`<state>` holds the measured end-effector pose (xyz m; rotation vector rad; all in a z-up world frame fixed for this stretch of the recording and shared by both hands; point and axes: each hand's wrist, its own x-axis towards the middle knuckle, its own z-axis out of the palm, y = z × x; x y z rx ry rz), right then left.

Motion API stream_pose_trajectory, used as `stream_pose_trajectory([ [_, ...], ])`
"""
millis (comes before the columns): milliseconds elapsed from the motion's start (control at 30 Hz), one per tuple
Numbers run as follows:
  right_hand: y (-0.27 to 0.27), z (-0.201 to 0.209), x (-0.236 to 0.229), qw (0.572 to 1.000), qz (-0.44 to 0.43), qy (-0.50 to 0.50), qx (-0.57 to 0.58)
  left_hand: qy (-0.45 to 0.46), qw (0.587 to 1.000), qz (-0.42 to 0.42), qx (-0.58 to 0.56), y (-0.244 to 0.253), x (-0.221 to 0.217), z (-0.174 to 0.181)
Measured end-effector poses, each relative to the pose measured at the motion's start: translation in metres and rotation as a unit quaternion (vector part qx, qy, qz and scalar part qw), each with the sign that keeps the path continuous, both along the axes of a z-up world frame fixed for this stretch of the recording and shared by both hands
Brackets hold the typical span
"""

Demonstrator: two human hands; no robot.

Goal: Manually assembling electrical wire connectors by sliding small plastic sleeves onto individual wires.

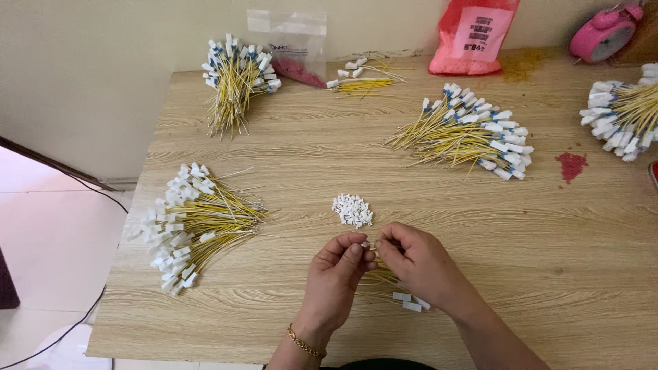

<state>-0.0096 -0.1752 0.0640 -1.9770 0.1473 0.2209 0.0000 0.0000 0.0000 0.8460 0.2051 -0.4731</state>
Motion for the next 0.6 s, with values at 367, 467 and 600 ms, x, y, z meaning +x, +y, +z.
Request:
stream_pose_trajectory([
  [367,0.002,0.008,0.000,1.000,-0.005,0.016,-0.013,-0.015,1.000,-0.013,-0.019,0.002,0.000,0.002],
  [467,0.001,0.008,0.000,1.000,-0.002,0.018,-0.003,-0.017,1.000,-0.016,-0.010,0.003,-0.001,0.002],
  [600,0.003,0.013,0.000,1.000,-0.012,0.022,-0.002,-0.025,0.999,-0.018,-0.014,0.003,-0.001,0.000],
])
